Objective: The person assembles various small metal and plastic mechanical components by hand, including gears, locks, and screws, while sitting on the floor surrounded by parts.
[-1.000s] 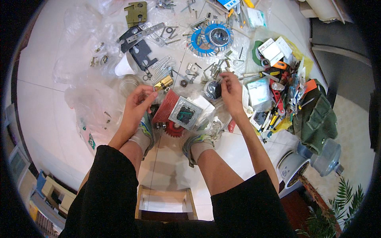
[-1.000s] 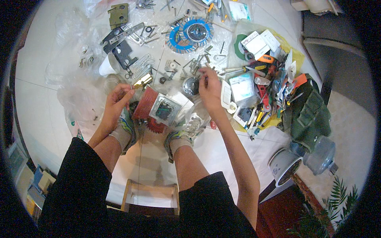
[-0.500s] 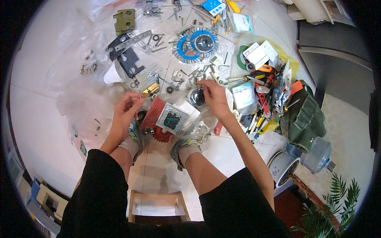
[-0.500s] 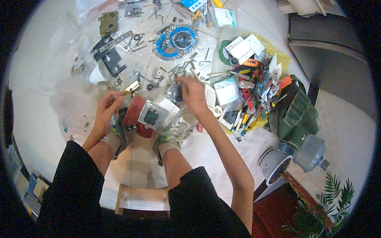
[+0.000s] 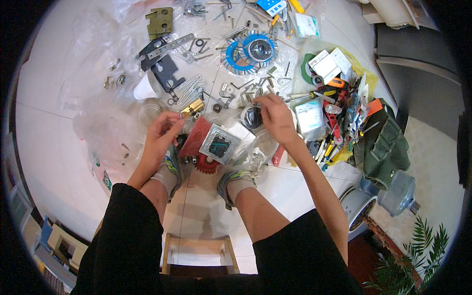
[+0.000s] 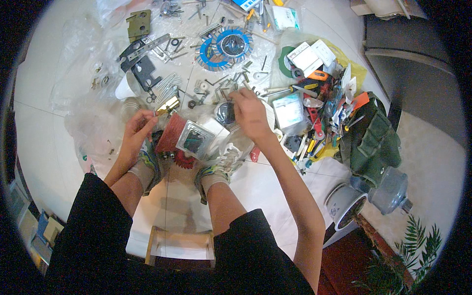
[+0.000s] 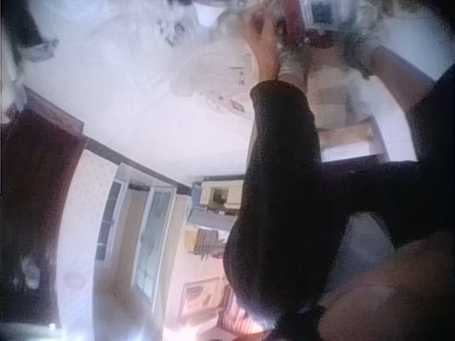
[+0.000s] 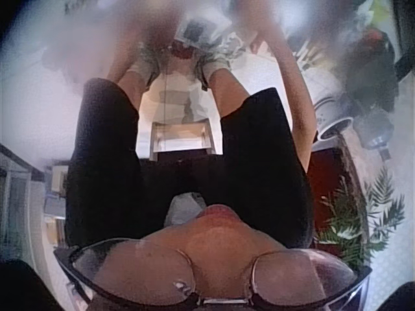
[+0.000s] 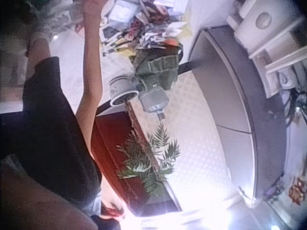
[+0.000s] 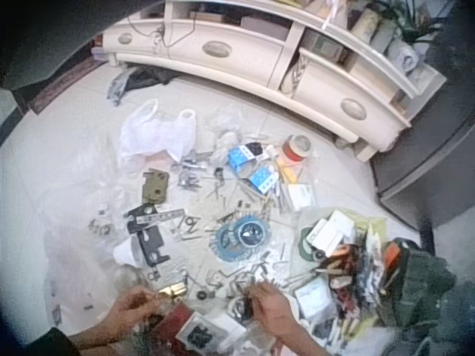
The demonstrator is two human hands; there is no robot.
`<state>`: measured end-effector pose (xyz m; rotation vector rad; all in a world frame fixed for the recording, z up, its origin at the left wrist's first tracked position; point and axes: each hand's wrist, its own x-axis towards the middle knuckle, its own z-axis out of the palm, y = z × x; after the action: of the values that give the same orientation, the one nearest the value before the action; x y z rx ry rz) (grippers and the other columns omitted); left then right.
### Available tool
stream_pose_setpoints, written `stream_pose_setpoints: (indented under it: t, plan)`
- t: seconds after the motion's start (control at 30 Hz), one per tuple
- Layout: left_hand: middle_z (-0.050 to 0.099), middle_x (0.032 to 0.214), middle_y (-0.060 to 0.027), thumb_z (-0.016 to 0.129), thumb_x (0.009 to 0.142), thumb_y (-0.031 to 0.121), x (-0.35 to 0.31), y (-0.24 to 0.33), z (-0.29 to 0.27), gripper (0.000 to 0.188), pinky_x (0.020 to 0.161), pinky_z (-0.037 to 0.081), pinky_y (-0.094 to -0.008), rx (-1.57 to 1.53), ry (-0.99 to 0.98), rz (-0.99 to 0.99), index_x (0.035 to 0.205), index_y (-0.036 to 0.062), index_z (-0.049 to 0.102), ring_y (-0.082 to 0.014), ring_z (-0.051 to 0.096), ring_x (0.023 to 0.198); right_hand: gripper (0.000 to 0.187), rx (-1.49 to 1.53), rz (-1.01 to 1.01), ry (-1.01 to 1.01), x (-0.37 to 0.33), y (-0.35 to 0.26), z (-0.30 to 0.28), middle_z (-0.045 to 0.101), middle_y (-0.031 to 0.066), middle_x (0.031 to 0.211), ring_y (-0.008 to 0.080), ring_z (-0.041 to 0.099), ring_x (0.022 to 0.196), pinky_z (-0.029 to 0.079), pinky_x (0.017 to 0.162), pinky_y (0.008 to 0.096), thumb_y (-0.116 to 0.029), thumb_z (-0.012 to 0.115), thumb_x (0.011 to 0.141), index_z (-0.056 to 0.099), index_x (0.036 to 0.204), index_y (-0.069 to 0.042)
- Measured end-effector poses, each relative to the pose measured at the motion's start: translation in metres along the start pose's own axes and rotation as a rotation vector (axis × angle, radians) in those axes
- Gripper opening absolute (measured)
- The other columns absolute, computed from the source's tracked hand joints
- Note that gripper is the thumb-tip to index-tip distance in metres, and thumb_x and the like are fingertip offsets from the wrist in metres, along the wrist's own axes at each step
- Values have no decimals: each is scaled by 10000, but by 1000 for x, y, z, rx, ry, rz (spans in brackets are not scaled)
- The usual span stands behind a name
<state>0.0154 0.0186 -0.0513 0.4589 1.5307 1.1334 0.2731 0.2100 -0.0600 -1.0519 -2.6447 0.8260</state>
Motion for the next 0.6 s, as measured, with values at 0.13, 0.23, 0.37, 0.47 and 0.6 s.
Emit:
stream_pose_setpoints:
  t: [0.13,0.23,0.37,0.47,0.6]
  plan:
    - [544,758,38,612,902,150,-1,0,-5,149,495,408,-186,8,-3,-6,1023,67,592,-27,468,631,212,20,82,31,3,6,-9,559,137,873,341,542,867,453,751,407,7,557,792,604,987,-60]
    - [561,814,18,586,918,156,0,-2,1,156,501,418,-185,-7,-15,-7,1043,63,586,-33,468,640,191,-19,95,83,4,22,-18,558,129,858,328,535,834,446,735,403,20,582,765,609,938,-59]
    - [569,899,-5,539,944,158,-2,4,0,166,508,427,-187,-51,3,-29,1073,60,573,-42,468,657,188,88,149,261,21,31,-24,558,101,786,232,558,743,453,691,355,35,601,748,623,910,-58]
    - [570,918,-8,529,950,158,-1,4,0,169,512,427,-187,-50,7,-51,1080,59,570,-43,467,667,201,298,317,246,32,38,-29,555,54,744,136,551,685,448,633,300,-6,645,736,654,927,-70]
    - [573,912,-1,552,940,159,-1,4,3,170,517,418,-185,-62,-1,-55,1076,60,574,-39,463,672,217,236,177,133,36,47,-28,558,74,790,216,557,763,458,705,341,-95,682,723,648,937,-86]
